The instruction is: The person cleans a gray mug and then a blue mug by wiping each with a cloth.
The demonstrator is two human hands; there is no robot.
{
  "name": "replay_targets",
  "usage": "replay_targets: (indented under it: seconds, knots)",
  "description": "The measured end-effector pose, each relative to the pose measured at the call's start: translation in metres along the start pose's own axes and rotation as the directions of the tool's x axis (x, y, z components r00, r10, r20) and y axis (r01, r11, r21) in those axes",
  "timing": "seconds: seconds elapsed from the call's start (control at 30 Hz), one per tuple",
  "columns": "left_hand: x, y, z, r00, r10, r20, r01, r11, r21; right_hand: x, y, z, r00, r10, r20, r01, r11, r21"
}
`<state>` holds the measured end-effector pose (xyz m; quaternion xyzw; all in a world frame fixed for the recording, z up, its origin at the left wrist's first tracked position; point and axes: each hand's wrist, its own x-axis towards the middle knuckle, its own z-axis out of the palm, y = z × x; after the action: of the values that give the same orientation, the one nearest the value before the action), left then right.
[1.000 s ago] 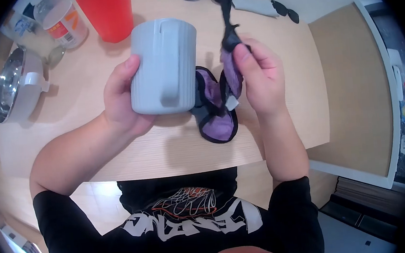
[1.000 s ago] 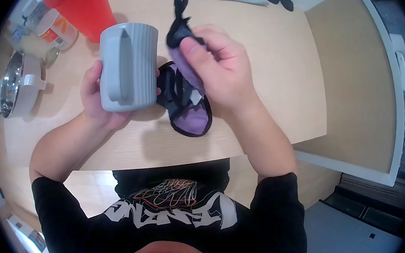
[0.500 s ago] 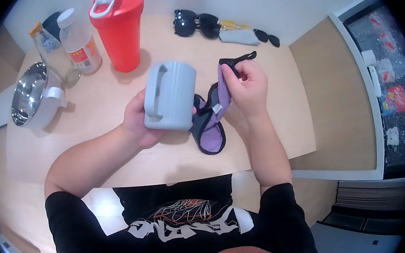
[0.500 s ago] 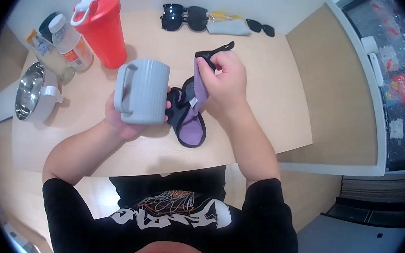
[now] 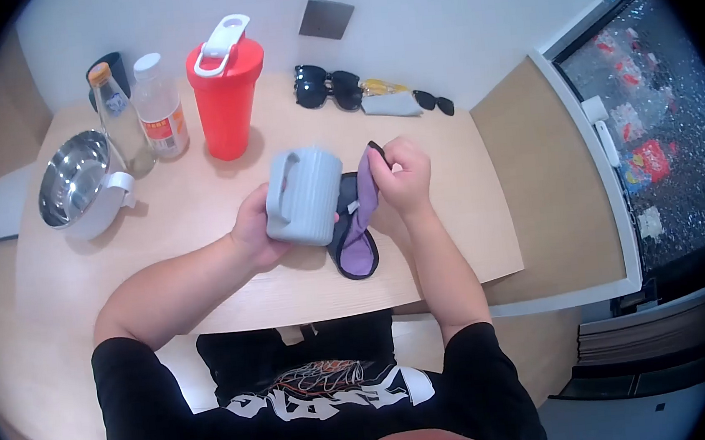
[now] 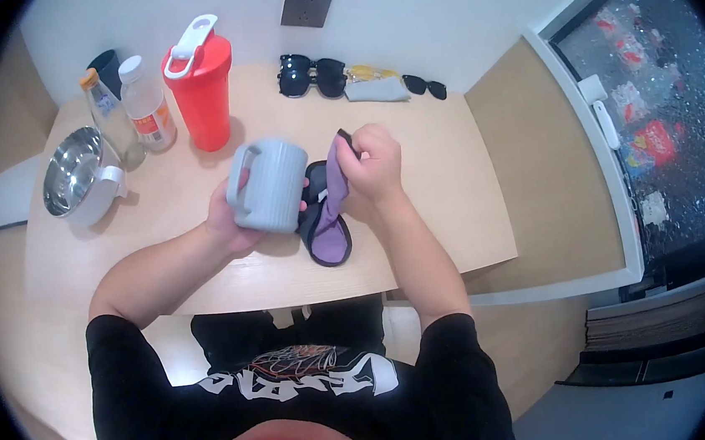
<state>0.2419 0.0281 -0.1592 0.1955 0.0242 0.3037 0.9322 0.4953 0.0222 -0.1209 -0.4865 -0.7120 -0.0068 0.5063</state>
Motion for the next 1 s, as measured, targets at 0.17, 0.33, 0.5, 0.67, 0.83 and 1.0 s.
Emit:
replay_targets:
  seconds: [0.17, 0.33, 0.5, 0.67, 0.83, 1.0]
  knots:
    - [0.000, -0.004, 0.001, 0.999, -0.035, 0.008, 0.035, 0.999, -0.008, 0.025, -0.006, -0.019, 0.895, 0.441, 0.069, -0.408, 0.742, 0.532]
    - [-0.002, -0.001, 0.010, 0.993, 0.000, -0.115, 0.001, 1.000, 0.005, 0.091, -0.013, -0.062, 0.960, 0.270, 0.078, -0.281, 0.916, 0.287]
    - [-0.002, -0.001, 0.020, 0.991, 0.018, -0.133, -0.015, 1.000, 0.025, 0.149, -0.051, -0.115, 0.888, 0.307, 0.342, -0.391, 0.897, 0.209]
    - [-0.001, -0.003, 0.012, 0.997, 0.027, -0.079, -0.024, 0.999, 0.035, 0.167, -0.050, -0.145, 0.766, 0.414, 0.492, -0.513, 0.855, 0.080]
    - [0.000, -0.002, 0.013, 0.990, 0.036, -0.134, -0.024, 0.995, 0.092, 0.152, -0.057, -0.145, 0.593, 0.722, 0.357, -0.782, 0.622, 0.041]
    - [0.002, -0.002, 0.004, 0.981, 0.055, -0.184, -0.043, 0.997, 0.068, 0.135, -0.064, -0.130, 0.814, 0.540, 0.214, -0.566, 0.652, 0.505]
